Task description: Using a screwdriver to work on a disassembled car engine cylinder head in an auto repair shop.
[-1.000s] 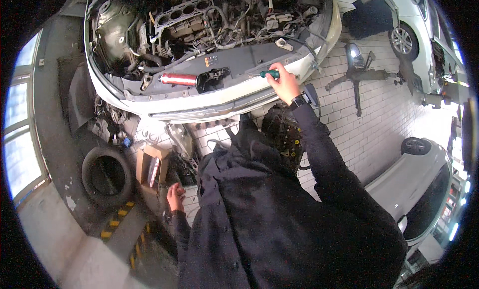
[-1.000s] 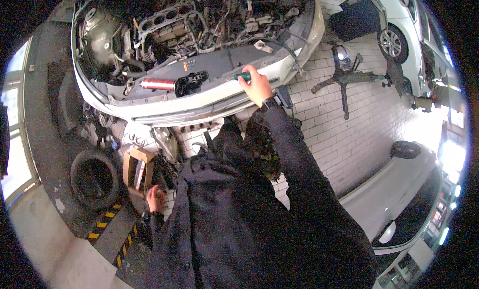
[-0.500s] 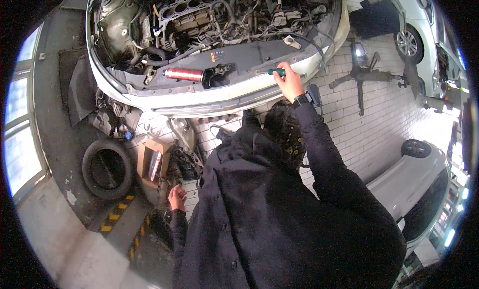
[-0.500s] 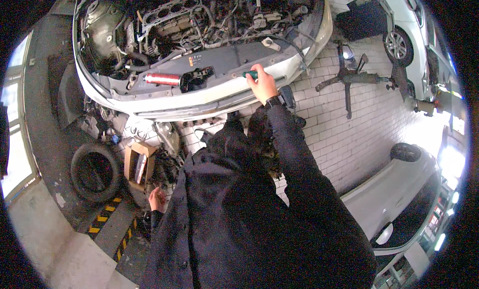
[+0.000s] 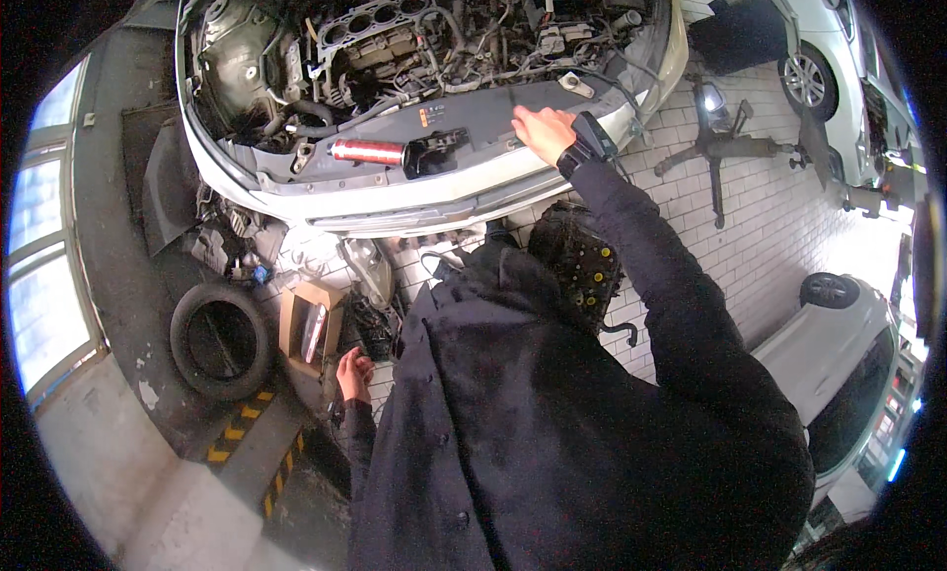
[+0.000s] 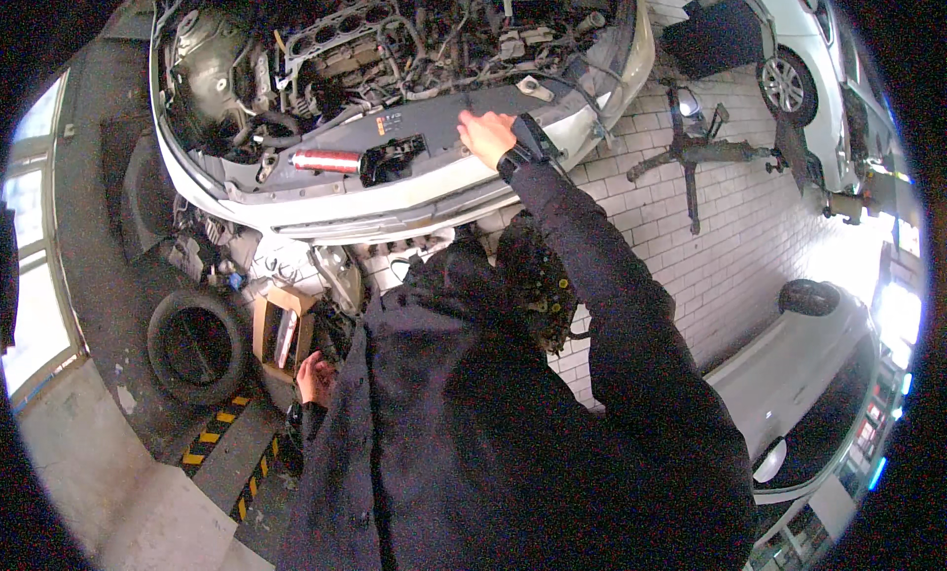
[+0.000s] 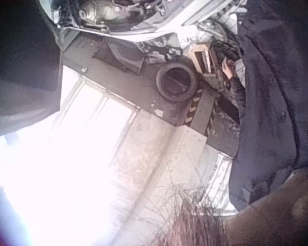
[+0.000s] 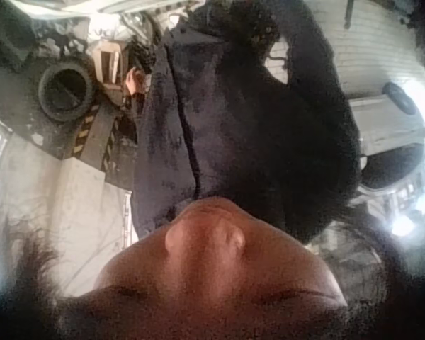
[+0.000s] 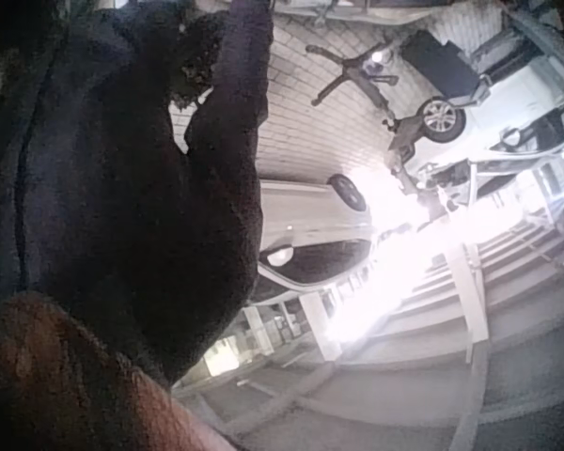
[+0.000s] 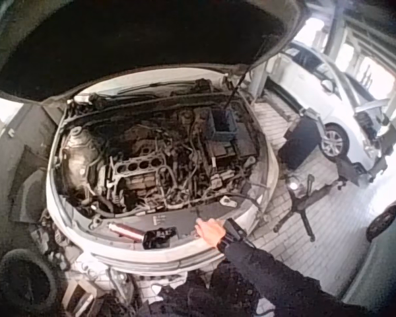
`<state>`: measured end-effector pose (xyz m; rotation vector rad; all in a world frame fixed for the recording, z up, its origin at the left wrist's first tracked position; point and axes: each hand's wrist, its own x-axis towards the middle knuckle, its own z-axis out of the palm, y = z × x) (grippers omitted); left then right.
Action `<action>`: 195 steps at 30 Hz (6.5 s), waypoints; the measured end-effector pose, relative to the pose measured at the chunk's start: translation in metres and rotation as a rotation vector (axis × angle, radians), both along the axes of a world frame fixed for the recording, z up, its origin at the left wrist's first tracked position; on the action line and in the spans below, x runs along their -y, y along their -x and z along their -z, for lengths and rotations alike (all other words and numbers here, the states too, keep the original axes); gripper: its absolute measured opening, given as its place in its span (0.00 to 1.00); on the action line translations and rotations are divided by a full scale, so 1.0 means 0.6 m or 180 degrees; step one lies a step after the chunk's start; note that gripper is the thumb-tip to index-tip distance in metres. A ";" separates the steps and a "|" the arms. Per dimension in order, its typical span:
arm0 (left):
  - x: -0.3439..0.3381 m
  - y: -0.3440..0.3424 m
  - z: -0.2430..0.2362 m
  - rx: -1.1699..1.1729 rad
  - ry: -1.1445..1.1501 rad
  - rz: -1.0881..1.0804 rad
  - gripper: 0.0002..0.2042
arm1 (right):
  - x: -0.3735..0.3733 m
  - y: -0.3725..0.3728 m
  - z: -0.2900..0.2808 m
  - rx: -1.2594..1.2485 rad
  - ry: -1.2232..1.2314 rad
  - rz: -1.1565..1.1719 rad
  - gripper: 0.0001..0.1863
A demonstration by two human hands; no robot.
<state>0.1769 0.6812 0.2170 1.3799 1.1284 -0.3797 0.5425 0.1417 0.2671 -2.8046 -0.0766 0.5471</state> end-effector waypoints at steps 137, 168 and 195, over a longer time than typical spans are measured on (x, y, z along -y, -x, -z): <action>0.156 -0.117 -0.025 -0.0414 -0.0186 0.0612 0.13 | 0.295 0.002 -0.014 0.0480 0.0070 0.1020 0.22; 0.160 -0.077 -0.008 -0.0003 -0.0333 0.0746 0.14 | 0.444 -0.013 0.017 0.1021 -0.0138 0.2032 0.24; 0.161 -0.096 -0.017 -0.0163 -0.0347 0.0653 0.14 | 0.421 -0.017 0.018 0.0889 0.0063 0.1947 0.22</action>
